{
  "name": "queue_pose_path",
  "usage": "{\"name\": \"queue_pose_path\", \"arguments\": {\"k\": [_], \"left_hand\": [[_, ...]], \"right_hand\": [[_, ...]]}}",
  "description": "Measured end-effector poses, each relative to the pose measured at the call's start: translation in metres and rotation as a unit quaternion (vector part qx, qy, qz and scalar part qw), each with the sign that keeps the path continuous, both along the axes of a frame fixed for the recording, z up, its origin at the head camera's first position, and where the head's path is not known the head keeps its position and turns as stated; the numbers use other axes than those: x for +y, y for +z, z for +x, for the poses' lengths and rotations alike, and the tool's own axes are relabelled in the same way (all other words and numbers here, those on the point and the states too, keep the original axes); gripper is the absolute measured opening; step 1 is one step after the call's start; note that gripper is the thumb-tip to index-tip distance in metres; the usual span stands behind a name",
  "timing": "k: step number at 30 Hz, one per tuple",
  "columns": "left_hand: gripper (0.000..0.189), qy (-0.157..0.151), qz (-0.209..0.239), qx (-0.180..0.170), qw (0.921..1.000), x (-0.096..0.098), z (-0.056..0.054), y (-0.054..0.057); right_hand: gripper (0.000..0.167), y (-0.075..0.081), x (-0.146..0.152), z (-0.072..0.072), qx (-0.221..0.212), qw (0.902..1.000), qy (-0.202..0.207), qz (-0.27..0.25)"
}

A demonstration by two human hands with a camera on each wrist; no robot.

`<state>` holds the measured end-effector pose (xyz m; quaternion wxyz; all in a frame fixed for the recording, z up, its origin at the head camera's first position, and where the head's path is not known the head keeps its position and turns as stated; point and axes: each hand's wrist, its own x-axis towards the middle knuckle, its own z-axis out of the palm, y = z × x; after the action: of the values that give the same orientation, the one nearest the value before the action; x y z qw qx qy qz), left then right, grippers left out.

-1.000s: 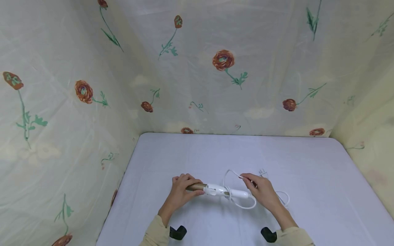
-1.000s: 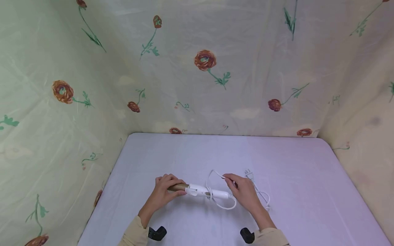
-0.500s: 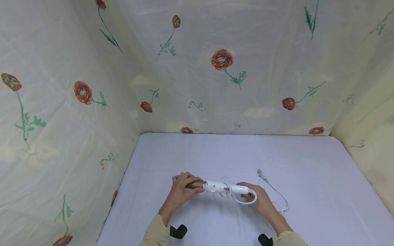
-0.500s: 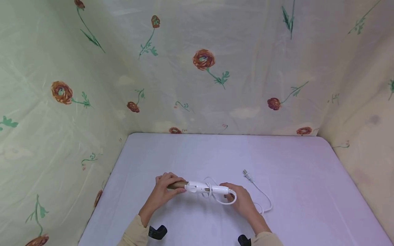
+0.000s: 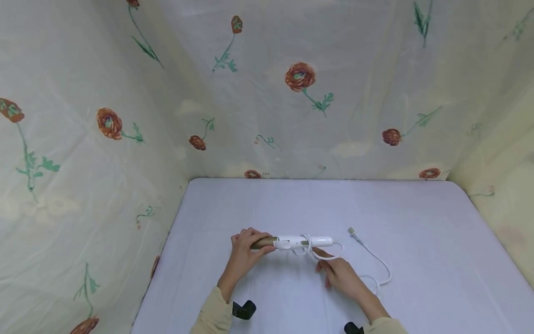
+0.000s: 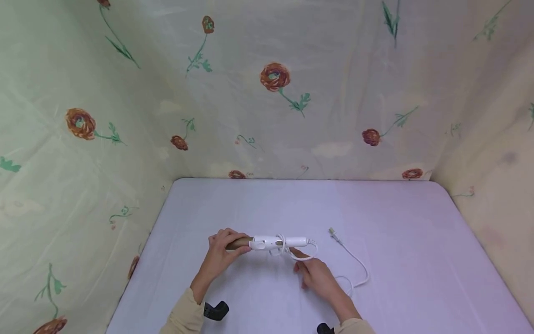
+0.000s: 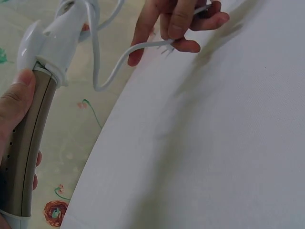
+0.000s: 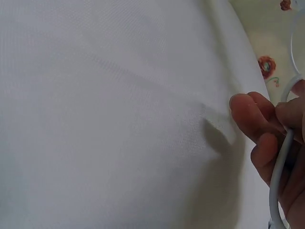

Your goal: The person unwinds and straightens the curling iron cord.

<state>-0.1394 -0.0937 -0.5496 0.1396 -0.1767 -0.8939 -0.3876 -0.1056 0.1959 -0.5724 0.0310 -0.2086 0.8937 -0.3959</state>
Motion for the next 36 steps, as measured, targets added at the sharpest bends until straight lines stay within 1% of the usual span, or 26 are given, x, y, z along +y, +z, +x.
{"name": "queue_pose_path", "arguments": {"k": [1,3,7,9,10,12,15,18,21,25,27,28,29,31,34,35,36], "left_hand": [[0.037,0.003,0.000,-0.001,1.0000,0.000,-0.001,0.000],[0.036,0.007,0.004,-0.004,1.0000,0.000,-0.001,0.001],[0.035,0.018,0.012,-0.005,0.9998,0.001,-0.003,0.003],[0.036,0.026,0.009,-0.004,0.9996,0.001,-0.004,0.004],[0.036,0.030,0.006,-0.002,0.9995,0.001,-0.004,0.004],[0.036,0.034,-0.001,0.000,0.9994,0.001,-0.005,0.003],[0.036,0.035,-0.006,0.002,0.9994,0.000,-0.005,0.001],[0.035,0.032,-0.004,0.001,0.9995,0.000,-0.004,0.000],[0.036,0.033,0.000,0.002,0.9995,0.001,-0.003,0.000],[0.036,0.037,0.001,-0.001,0.9993,0.002,-0.003,0.000],[0.036,0.039,-0.002,-0.002,0.9992,0.003,-0.003,-0.001],[0.037,0.040,-0.004,-0.004,0.9992,0.003,-0.003,-0.002],[0.037,0.040,-0.005,-0.003,0.9992,0.003,-0.003,-0.002],[0.037,0.037,-0.005,-0.004,0.9993,0.004,-0.003,-0.003],[0.036,0.031,-0.001,-0.003,0.9995,0.005,-0.003,-0.004],[0.036,0.028,0.001,-0.001,0.9996,0.005,-0.003,-0.005],[0.035,0.025,0.003,0.000,0.9997,0.006,-0.003,-0.005]], "right_hand": [[0.039,0.000,-0.001,0.000,-0.002,1.0000,0.002,0.001],[0.045,0.000,-0.003,0.001,-0.015,0.9998,0.005,0.011],[0.058,0.002,-0.006,0.004,-0.067,0.9973,0.025,0.017],[0.064,0.004,-0.006,0.007,-0.101,0.9938,0.046,0.012],[0.065,0.004,-0.006,0.008,-0.122,0.9909,0.056,0.003],[0.065,0.006,-0.006,0.009,-0.152,0.9855,0.076,-0.008],[0.064,0.008,-0.007,0.010,-0.179,0.9794,0.087,-0.033],[0.065,0.008,-0.006,0.011,-0.173,0.9805,0.082,-0.044],[0.067,0.007,-0.004,0.011,-0.146,0.9850,0.078,-0.049],[0.057,0.004,-0.003,0.011,-0.089,0.9946,0.050,-0.016],[0.051,0.004,-0.004,0.011,-0.069,0.9970,0.034,-0.005],[0.050,0.004,-0.004,0.011,-0.062,0.9979,0.019,0.002],[0.046,0.004,-0.005,0.011,-0.057,0.9983,0.011,-0.003],[0.046,0.004,-0.008,0.009,-0.049,0.9987,-0.008,-0.010],[0.027,0.006,-0.012,0.004,-0.083,0.9957,-0.040,-0.014],[0.020,0.006,-0.013,0.002,-0.081,0.9958,-0.040,-0.013],[0.021,0.007,-0.015,0.000,-0.086,0.9953,-0.044,-0.011]]}}
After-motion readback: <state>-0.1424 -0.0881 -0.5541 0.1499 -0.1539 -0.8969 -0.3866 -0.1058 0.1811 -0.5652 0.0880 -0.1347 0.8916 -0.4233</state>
